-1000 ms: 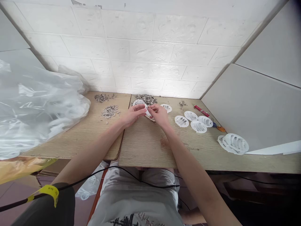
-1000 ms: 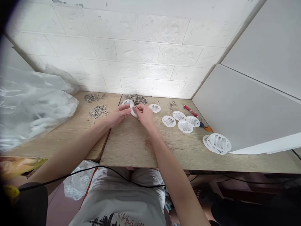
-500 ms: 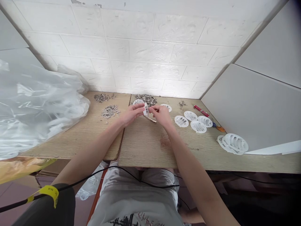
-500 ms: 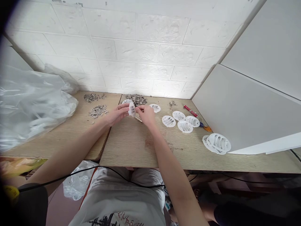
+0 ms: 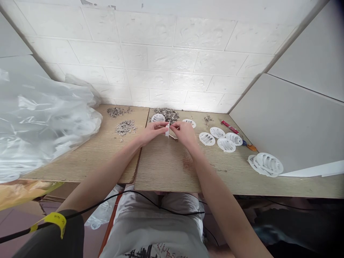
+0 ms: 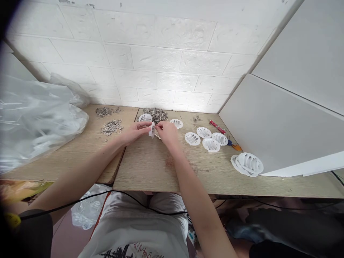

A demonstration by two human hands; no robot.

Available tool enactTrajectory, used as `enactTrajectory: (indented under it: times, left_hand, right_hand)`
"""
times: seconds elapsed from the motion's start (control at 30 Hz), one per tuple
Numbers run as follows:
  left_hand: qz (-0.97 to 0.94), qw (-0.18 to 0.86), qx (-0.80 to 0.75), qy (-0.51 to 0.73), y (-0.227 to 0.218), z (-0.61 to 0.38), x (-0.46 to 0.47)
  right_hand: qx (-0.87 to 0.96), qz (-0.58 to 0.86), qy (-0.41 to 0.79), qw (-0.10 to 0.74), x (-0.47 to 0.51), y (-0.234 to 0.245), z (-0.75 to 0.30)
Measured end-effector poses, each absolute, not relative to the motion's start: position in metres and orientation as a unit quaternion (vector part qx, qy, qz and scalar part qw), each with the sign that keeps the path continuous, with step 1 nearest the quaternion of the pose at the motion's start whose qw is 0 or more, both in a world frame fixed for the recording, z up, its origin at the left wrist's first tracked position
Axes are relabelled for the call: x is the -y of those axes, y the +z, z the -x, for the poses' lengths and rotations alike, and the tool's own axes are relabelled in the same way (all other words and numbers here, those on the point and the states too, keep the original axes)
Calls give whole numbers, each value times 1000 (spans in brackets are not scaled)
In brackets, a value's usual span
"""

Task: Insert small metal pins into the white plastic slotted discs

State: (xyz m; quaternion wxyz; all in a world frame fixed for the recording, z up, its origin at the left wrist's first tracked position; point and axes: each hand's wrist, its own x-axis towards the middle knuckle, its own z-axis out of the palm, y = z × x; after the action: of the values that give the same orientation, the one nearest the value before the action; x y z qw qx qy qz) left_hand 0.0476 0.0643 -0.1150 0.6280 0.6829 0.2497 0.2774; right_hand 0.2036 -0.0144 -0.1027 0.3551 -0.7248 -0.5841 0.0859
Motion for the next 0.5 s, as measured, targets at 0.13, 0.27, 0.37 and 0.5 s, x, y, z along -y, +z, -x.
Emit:
enactTrajectory:
  times: [0.13, 0.27, 0.37, 0.5]
  left_hand:
    - [-734, 577, -245, 260, -113, -45, -63]
    - [-757, 573, -201, 240, -116, -45, -65]
    - [-747, 588, -184, 249, -119, -45, -67]
    - [-715, 621, -167, 273, -120, -46, -68]
  right_hand:
    - [584, 713, 130, 365, 14, -103, -208]
    - [624, 671, 145, 373, 12, -106, -212]
    - [637, 659, 121, 381, 10, -110, -213]
    - [636, 658, 77, 396, 7, -113, -214]
